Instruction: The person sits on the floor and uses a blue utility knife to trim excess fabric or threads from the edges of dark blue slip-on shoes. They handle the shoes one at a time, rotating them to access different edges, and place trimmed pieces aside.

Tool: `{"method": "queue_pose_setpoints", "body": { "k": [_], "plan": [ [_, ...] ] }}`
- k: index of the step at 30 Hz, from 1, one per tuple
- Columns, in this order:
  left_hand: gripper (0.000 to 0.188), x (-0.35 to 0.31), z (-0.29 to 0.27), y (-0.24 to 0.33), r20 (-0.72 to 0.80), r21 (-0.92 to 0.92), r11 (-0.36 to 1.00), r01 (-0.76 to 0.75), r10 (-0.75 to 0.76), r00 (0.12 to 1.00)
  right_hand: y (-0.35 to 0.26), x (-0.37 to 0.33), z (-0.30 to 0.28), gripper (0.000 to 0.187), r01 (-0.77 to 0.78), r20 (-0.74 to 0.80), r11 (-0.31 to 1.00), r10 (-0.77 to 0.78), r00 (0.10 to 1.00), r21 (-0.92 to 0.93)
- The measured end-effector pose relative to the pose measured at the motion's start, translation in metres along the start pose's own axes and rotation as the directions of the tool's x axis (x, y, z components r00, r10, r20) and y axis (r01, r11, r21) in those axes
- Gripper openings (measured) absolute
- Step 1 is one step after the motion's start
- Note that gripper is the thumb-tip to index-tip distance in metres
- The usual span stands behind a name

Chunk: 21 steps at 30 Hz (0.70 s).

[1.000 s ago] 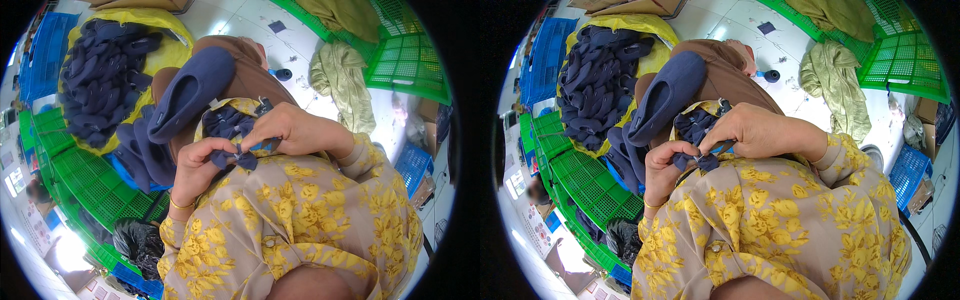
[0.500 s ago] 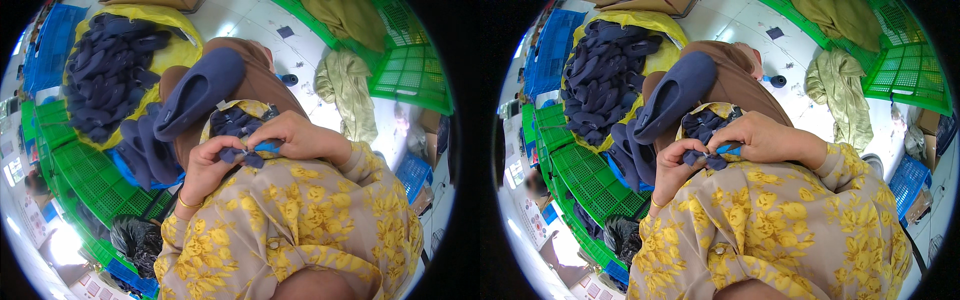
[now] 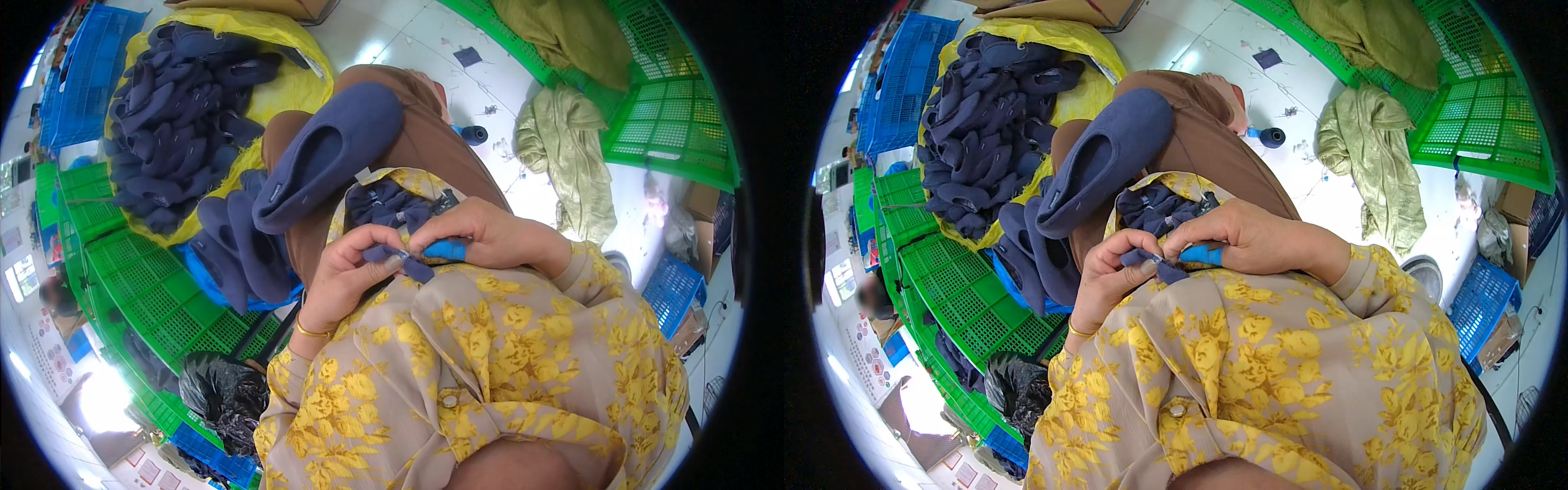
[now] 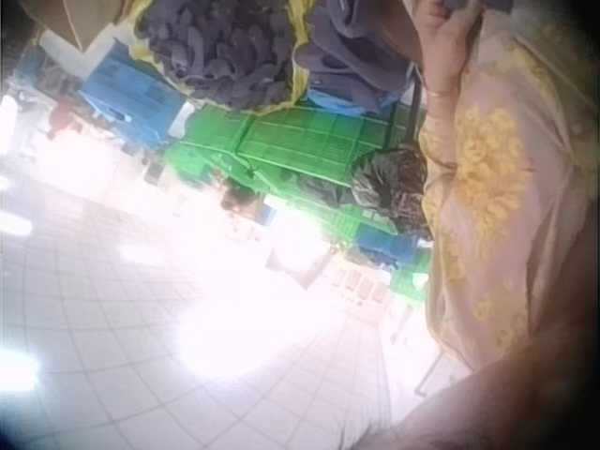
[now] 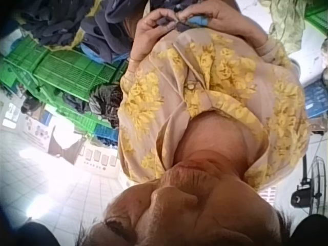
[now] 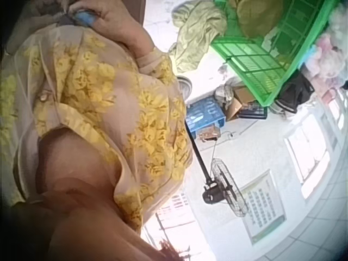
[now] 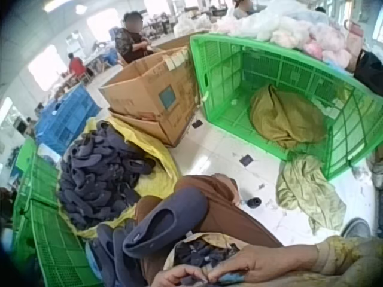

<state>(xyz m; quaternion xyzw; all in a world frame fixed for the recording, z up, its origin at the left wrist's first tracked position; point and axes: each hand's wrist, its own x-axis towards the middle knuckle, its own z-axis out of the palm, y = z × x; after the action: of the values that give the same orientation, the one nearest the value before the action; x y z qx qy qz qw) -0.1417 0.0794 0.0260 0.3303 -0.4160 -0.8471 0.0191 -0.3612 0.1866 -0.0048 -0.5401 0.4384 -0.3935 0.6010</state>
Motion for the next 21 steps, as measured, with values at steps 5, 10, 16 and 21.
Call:
{"method": "queue_pose_setpoints", "body": {
  "k": [5,10,16,21],
  "plan": [
    [0.016,0.0011,-0.0010,-0.0018,0.021,0.059,0.998,-0.024,0.023,1.000,0.0060,-0.0019,0.0011,0.038,0.041,0.002,0.996,-0.041,0.999,0.082],
    [0.017,0.0005,-0.0019,0.0003,0.029,0.104,0.994,-0.037,0.034,0.999,0.0046,-0.0008,-0.0016,0.026,0.055,0.029,0.993,-0.058,0.998,0.103],
    [0.017,0.0007,-0.0026,-0.0029,0.037,0.101,0.993,-0.058,0.055,0.998,0.0061,-0.0005,-0.0036,0.029,0.051,0.045,0.994,-0.056,0.997,0.101],
    [0.017,0.0011,0.0001,-0.0048,0.011,0.002,1.000,-0.019,0.019,1.000,0.0022,0.0028,0.0031,0.045,0.012,0.020,0.997,-0.013,1.000,0.071]
  ]
}}
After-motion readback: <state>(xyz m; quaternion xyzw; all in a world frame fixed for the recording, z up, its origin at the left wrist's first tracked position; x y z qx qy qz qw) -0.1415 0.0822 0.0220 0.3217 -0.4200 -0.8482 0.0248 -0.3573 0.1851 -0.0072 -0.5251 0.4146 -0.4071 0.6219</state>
